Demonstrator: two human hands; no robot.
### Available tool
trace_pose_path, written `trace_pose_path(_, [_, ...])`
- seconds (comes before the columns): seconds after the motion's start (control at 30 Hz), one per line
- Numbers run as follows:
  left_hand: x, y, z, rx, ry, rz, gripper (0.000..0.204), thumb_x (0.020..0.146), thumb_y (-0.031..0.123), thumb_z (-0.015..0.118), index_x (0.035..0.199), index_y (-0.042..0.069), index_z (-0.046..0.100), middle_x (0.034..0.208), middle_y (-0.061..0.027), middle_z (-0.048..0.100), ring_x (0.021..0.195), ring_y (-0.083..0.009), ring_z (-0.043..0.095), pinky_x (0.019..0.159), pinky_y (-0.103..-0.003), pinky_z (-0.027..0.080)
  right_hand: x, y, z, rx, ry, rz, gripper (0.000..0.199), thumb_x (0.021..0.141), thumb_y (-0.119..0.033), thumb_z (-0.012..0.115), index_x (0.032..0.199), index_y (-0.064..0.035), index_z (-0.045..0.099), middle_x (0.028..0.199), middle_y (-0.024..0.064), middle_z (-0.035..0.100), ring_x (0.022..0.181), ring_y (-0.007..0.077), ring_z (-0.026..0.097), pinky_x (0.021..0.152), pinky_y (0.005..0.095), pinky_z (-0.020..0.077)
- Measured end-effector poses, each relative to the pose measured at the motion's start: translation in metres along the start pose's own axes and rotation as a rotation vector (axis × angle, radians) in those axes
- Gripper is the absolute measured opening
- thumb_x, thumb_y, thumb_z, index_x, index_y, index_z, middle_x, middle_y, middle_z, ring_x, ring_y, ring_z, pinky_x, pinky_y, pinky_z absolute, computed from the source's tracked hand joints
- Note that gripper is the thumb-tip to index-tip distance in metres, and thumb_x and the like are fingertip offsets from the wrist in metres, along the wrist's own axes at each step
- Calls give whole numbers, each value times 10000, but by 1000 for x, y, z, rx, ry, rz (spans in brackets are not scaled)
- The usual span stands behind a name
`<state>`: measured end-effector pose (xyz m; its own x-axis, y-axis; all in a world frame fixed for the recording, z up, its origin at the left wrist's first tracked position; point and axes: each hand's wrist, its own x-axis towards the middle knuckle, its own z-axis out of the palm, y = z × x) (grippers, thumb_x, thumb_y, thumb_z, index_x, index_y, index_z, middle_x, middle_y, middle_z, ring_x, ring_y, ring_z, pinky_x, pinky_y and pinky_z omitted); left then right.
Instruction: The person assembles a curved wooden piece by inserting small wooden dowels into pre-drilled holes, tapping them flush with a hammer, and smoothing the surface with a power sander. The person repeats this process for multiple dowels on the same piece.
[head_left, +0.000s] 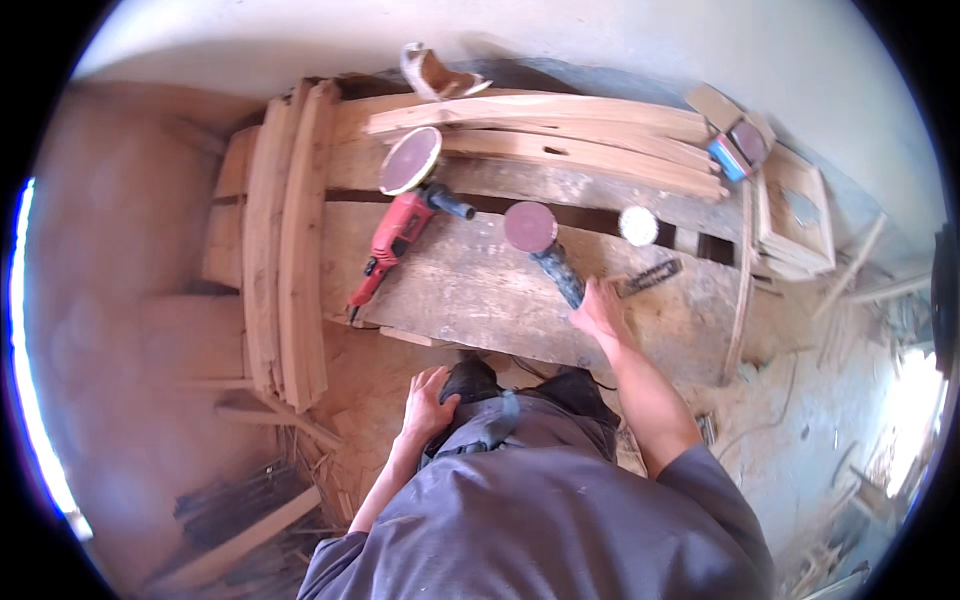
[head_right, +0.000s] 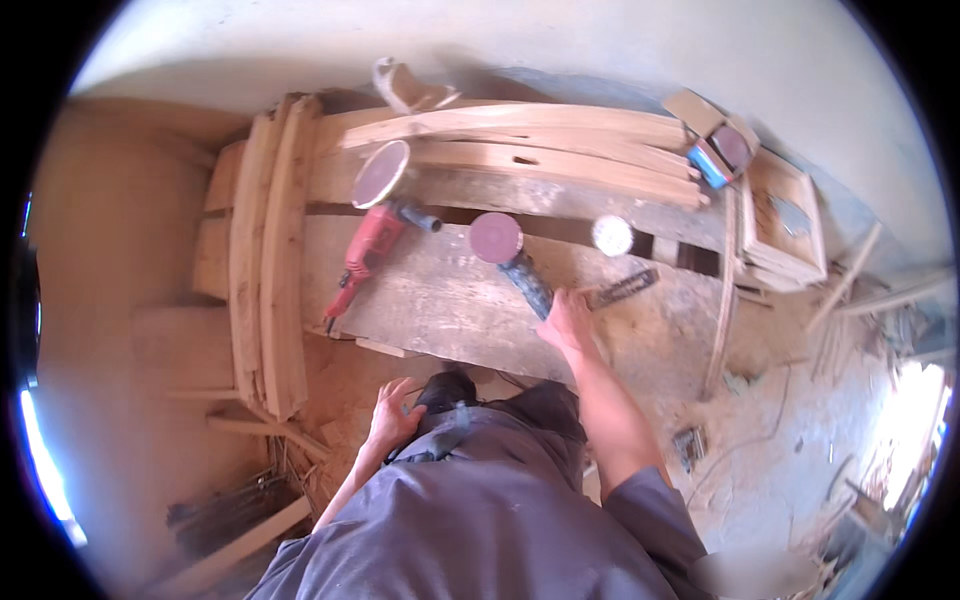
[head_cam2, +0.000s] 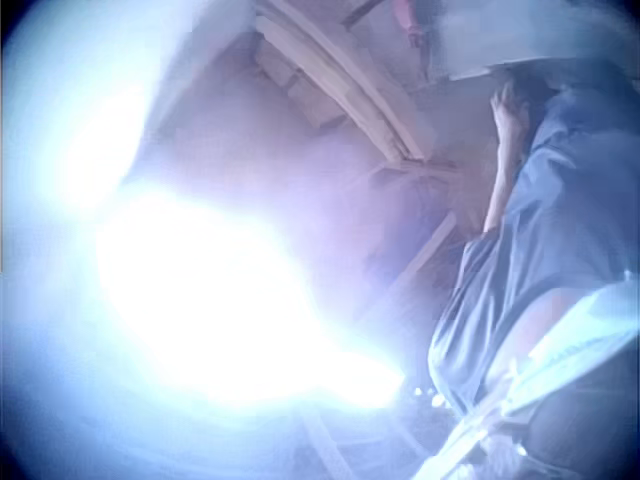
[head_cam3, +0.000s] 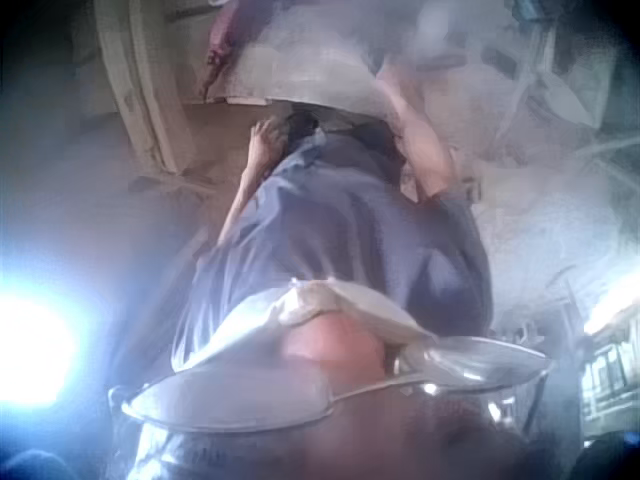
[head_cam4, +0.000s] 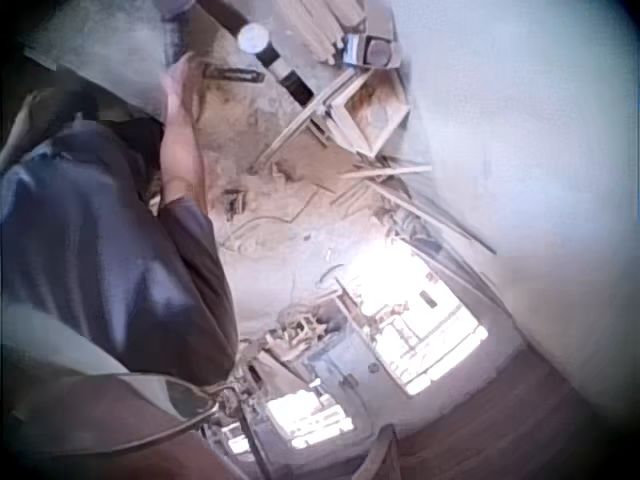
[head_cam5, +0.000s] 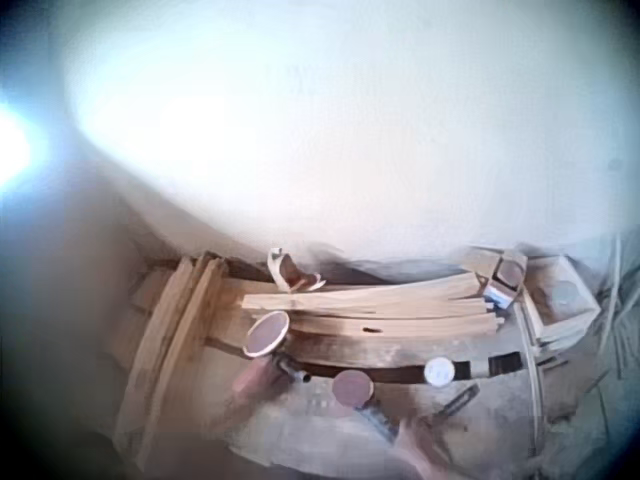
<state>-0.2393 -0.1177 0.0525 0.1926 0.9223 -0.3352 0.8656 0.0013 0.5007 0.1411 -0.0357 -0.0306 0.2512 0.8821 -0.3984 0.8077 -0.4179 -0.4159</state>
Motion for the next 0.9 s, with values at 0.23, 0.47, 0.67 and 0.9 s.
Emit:
trace_pose_path(0.23, [113,-12,-42,-60,185,-183,675,778,249,813,1363,-13,602,1391,-259,591,1323,-402,537,1125,-453,426,-26,-22,30,63,-71,179,600,715,-197,719,1223,78,557,1230,306,609,1096,448,647,950,503,528])
trace_pose_path(0.47, [259,-11,-57,82,441,-20,777,764,217,776,1445,-7,477,1403,-258,522,1287,-448,483,1136,-516,363,-34,-33,52,68,51,314,607,733,-207,727,1247,47,528,1205,312,627,1100,498,626,934,539,521])
trace_pose_path(0.67, [352,-13,-81,186,146,-148,778,701,299,809,1379,53,519,1356,-213,538,1285,-397,508,1096,-486,433,-33,-46,68,139,62,424,606,677,-232,766,1199,-1,563,1081,296,679,1061,490,648,904,546,520])
trace_pose_path(0.9, [365,-25,-114,-32,15,-127,639,658,309,872,1219,82,665,1225,-167,700,1131,-329,678,940,-441,550,-40,-60,101,172,177,494,529,626,-209,737,1092,-1,600,1020,291,670,983,504,653,862,551,511])
